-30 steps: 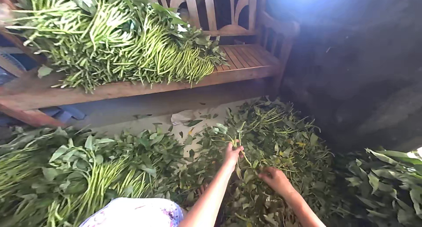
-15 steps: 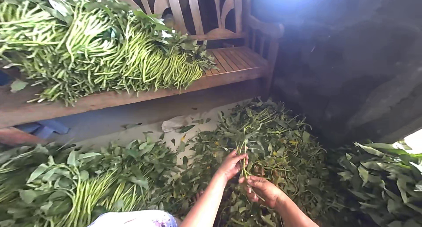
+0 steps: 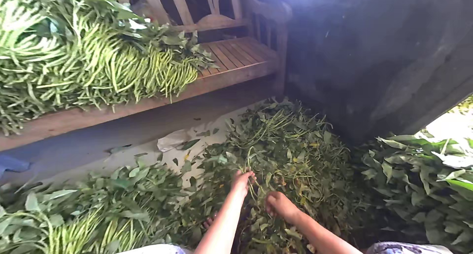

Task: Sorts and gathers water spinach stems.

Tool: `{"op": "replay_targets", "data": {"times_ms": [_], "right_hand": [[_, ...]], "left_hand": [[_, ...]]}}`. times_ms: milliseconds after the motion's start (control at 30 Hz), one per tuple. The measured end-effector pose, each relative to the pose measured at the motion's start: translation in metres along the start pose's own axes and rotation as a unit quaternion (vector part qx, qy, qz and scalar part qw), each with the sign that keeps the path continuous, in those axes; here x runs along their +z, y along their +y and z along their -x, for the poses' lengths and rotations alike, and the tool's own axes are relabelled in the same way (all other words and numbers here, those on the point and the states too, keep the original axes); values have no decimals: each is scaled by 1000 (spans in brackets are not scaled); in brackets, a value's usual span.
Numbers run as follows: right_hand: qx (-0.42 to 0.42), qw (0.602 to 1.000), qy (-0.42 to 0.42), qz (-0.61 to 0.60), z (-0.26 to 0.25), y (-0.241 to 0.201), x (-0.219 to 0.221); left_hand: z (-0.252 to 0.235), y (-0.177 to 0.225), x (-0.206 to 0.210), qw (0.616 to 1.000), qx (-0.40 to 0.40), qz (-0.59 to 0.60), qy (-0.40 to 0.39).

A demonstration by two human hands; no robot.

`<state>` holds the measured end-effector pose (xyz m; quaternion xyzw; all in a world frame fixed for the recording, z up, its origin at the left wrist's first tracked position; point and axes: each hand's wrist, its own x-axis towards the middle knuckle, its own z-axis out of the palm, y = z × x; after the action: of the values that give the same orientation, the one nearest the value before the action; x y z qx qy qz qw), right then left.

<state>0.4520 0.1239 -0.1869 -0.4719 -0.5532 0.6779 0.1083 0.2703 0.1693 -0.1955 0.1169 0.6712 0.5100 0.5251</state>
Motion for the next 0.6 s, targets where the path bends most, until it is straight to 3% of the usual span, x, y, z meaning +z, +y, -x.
{"op": "replay_targets", "data": {"times_ms": [100,200,333,400,500,533,600], "right_hand": [[26,967,14,-255,1,4,-3],[33,943,1,-330,1,10,1],[22,972,-30,-232,4,18,4],[28,993,-76,-82,9,21,-2],[87,981,-147,97,13,17,-38],[93,984,-93,119,12,18,-56],[105,974,104,174,1,28,-91]], "left_hand": [[-8,-2,3,999,8,39,18],[-10,-1,3,998,17,47,42],[-21,2,-12,995,28,55,75],[-31,4,-28,992,36,80,93],[-36,13,-44,984,12,147,96],[-34,17,-48,981,-3,169,92],[-32,25,-54,974,-24,208,89]]}}
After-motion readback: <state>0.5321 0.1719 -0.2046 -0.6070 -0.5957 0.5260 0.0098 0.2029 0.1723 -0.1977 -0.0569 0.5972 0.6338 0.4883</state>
